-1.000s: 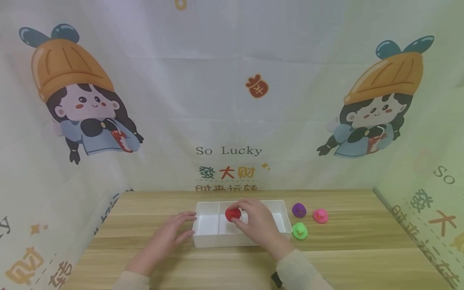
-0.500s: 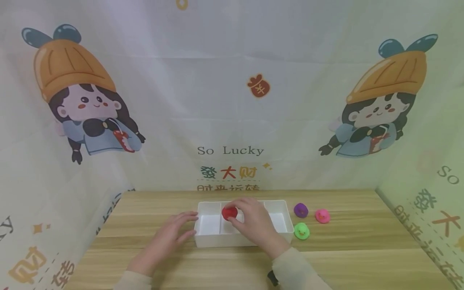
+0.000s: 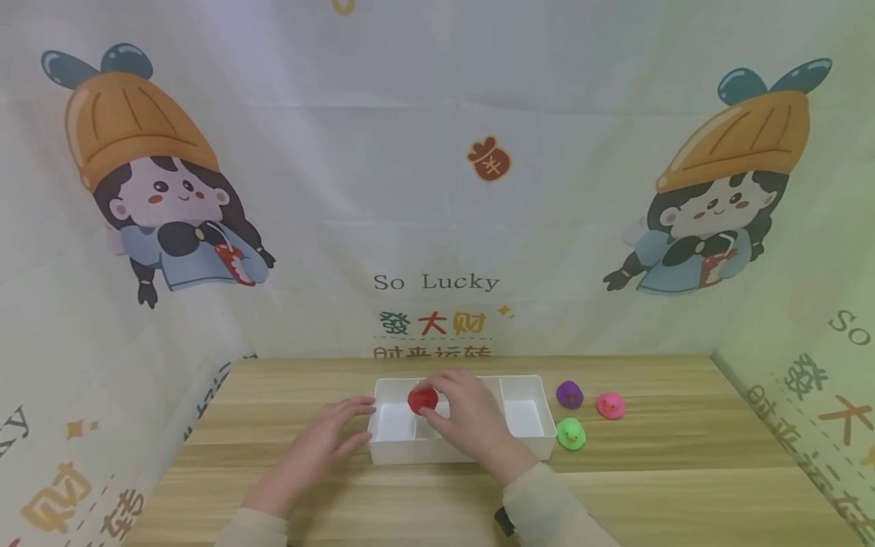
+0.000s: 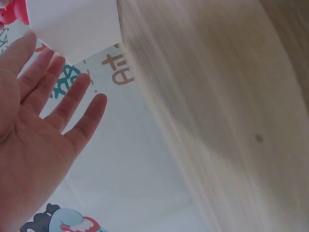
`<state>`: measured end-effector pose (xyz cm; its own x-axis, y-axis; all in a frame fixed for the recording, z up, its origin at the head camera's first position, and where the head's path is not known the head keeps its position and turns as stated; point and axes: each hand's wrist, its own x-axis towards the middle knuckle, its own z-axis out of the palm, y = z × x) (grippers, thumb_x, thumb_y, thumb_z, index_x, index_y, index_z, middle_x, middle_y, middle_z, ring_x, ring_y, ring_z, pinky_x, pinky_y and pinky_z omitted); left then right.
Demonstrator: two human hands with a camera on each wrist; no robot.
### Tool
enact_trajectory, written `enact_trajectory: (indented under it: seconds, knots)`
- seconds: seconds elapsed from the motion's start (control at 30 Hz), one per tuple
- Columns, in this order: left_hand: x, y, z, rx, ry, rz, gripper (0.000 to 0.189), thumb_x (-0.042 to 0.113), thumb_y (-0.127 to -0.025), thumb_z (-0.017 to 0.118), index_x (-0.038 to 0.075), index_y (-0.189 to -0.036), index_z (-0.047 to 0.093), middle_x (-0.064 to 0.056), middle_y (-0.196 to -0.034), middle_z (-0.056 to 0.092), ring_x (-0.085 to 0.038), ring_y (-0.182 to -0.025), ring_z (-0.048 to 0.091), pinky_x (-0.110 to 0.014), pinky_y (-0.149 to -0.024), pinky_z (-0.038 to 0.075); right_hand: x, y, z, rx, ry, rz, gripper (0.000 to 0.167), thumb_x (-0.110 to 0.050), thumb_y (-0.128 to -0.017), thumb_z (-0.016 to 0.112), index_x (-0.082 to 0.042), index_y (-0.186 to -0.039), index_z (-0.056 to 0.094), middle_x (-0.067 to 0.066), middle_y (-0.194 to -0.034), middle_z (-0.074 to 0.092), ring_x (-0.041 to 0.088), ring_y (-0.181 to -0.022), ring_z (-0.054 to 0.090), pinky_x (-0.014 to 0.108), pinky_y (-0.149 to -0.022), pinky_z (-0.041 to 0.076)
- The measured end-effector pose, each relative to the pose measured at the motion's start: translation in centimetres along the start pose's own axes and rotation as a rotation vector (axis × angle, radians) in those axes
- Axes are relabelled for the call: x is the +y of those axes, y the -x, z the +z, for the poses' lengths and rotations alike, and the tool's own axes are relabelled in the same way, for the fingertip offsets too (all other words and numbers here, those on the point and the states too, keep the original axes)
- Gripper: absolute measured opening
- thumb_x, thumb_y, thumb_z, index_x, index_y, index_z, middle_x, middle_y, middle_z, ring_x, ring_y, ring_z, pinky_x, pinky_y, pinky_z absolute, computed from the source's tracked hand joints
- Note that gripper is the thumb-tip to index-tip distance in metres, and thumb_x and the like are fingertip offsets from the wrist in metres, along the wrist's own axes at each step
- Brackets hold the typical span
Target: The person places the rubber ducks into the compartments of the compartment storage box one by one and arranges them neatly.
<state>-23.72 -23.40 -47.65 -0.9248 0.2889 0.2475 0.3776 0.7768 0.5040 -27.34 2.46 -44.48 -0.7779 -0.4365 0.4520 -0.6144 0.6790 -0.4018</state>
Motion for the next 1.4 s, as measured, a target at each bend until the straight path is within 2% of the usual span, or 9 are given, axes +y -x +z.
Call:
enact_trajectory:
  seconds: [0.27,0.77,1.23,1.4]
  knots:
    - [0.0,0.0,0.0,-0.017,0.000,-0.039,0.041,0.021,-0.097,0.074,0.012,-0.136,0.065,-0.005,-0.151,0.058,-0.036,-0.142,0.051,-0.059,-0.118,0.043,-0.6,-0.4,0.5,-0.026,-0.008,-0.014,0.025,-0.027,-0.090,0.082,-0.024,-0.114,0.075,-0.006,-0.117,0.073,0.016,-0.114,0.065,0.038,-0.101,0.057]
    - [-0.2,-0.1,-0.1,-0.010,0.004,-0.021,0.040,0.018,-0.097,0.073,0.009,-0.135,0.065,-0.005,-0.150,0.059,-0.036,-0.142,0.051,-0.060,-0.118,0.042,-0.8,-1.1,1.9,-0.083,-0.032,-0.036,0.025,-0.029,-0.091,0.082,-0.025,-0.114,0.074,-0.008,-0.117,0.072,0.014,-0.113,0.064,0.035,-0.101,0.057]
    - [-0.1,0.1,0.1,0.010,0.006,-0.002,0.040,0.017,-0.096,0.074,0.011,-0.134,0.066,-0.006,-0.149,0.060,-0.036,-0.140,0.053,-0.061,-0.116,0.044,-0.5,-1.2,3.3,-0.051,-0.064,-0.092,0.025,-0.029,-0.088,0.084,-0.022,-0.110,0.074,-0.008,-0.110,0.072,0.011,-0.106,0.063,0.032,-0.095,0.057]
    - [0.0,0.2,0.1,0.013,0.007,-0.002,0.040,0.016,-0.096,0.074,0.010,-0.134,0.066,-0.007,-0.150,0.059,-0.037,-0.140,0.052,-0.061,-0.116,0.044,-0.5,-1.3,3.7,-0.069,-0.071,-0.085,0.023,-0.027,-0.089,0.083,-0.020,-0.110,0.075,-0.007,-0.110,0.072,0.011,-0.106,0.063,0.031,-0.096,0.057]
